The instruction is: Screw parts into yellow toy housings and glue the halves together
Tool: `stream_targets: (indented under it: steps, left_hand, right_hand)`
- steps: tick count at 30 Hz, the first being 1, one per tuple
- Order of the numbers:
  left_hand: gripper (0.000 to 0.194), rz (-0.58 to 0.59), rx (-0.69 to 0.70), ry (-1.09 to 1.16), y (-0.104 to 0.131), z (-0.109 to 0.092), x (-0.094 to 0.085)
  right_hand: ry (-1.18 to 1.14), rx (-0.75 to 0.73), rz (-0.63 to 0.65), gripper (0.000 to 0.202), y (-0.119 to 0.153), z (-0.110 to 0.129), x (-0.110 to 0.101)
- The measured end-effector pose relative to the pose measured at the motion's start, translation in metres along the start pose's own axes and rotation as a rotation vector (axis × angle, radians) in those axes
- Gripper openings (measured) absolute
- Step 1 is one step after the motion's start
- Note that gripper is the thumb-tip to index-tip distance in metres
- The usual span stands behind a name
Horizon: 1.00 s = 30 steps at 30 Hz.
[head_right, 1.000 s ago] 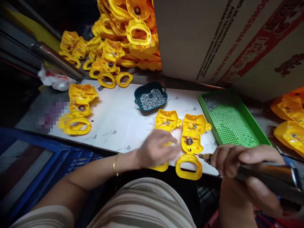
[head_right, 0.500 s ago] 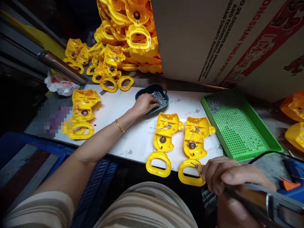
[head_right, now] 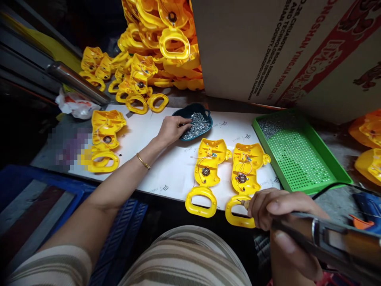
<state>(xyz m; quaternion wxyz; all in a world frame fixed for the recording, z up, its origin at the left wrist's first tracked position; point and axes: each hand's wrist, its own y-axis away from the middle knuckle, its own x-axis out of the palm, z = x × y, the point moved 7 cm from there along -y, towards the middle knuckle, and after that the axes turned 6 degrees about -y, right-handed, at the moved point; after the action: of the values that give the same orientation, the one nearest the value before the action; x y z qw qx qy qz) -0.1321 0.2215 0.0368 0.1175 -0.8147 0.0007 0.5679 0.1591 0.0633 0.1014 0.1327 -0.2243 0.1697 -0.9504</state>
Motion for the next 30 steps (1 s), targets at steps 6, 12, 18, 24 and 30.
stream_targets:
  steps: [6, 12, 18, 24, 30]
  left_hand:
    - [0.017, -0.058, 0.023, 0.027, -0.001, 0.000, 0.000]
    - [0.012, -0.267, 0.126, 0.203, 0.018, -0.019, -0.020]
    - [0.014, -0.172, 0.176, 0.505, 0.085, -0.073, -0.021]
    - [0.015, 0.120, -0.033, 0.805, 0.140, -0.112, 0.019]
    - [0.017, 0.175, -0.091, 0.892, 0.143, -0.113, 0.032]
  right_hand:
    - [-0.011, -0.017, -0.028, 0.022, 0.003, 0.001, 0.004]
    - [-0.011, -0.032, -0.030, 0.022, -0.004, 0.000, 0.003]
    - [-0.041, -0.078, -0.075, 0.022, -0.024, 0.000, 0.007]
    - [-0.044, -0.081, -0.189, 0.016, -0.033, 0.010, 0.027]
    - [-0.057, -0.064, -0.137, 0.016, -0.034, 0.003, 0.032]
